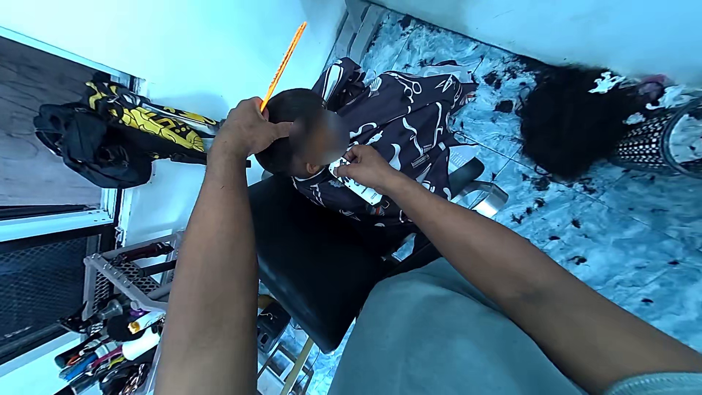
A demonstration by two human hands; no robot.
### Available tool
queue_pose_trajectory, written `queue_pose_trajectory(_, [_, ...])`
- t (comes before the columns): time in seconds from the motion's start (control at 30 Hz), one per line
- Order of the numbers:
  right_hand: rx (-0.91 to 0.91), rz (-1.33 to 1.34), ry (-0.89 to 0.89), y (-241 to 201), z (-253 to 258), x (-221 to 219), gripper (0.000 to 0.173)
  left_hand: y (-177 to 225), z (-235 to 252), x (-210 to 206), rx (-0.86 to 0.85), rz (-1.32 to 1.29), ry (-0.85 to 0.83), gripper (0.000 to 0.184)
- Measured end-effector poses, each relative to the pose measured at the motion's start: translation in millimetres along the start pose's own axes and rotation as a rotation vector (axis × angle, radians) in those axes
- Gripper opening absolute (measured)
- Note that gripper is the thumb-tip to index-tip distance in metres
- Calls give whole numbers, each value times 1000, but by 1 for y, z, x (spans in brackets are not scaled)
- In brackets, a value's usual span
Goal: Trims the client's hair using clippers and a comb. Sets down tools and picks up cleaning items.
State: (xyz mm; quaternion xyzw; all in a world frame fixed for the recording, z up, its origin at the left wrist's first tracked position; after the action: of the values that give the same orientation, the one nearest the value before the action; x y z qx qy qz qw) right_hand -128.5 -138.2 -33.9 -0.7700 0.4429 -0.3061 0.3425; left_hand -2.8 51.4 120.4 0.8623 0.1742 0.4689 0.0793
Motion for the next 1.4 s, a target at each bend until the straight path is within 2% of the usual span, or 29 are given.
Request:
queue_pose_trajectory(0.37, [33,53,-26,-20,0,7,40,2,1,-1,-18,4,-2,60])
queue_pose_trajectory(0.5, [42,-62,-4,-23,0,10,40,2,-1,0,-29,-1,2,60])
queue_pose_trajectory(0.6, [78,-6,-5,-27,0,10,41,1,1,-1,-32,1,-2,61])
queue_pose_trajectory(0.73, [60,-107,21,-27,2,11,39,0,1,0,-23,17,-4,62])
queue_pose_trajectory(0.87, [97,-48,1,-30,0,10,40,-1,2,0,-23,14,-4,61])
queue_pose_trajectory(0.97, [58,-136,5,-30,2,11,41,-1,2,1,-17,16,-5,62])
queue_pose_trajectory(1.1, [99,-38,-18,-36,0,12,43,-1,0,0,-24,7,-5,60])
queue_pose_trajectory(1.23, [50,-182,-12,-37,0,14,41,-2,0,1,-19,6,-3,61])
queue_pose_trajectory(1.33, [92,-39,-38,-38,2,14,39,-2,0,0,-18,10,-2,62])
queue_pose_trajectory(1.4, [112,-59,-43,-40,2,15,38,-1,0,1,-17,19,-2,62])
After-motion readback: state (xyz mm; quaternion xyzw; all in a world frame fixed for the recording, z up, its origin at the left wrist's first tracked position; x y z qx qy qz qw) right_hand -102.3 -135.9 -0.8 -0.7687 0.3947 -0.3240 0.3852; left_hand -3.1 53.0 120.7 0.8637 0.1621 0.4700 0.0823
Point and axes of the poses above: each hand's wrist, its own z-axis towards the middle knuckle, its own x-axis out of the back of the hand, y = z × x, the point moved 5 cm from there along z, towards the middle knuckle, and after that the axes turned 14 degrees about -z, right-handed, at the moved point
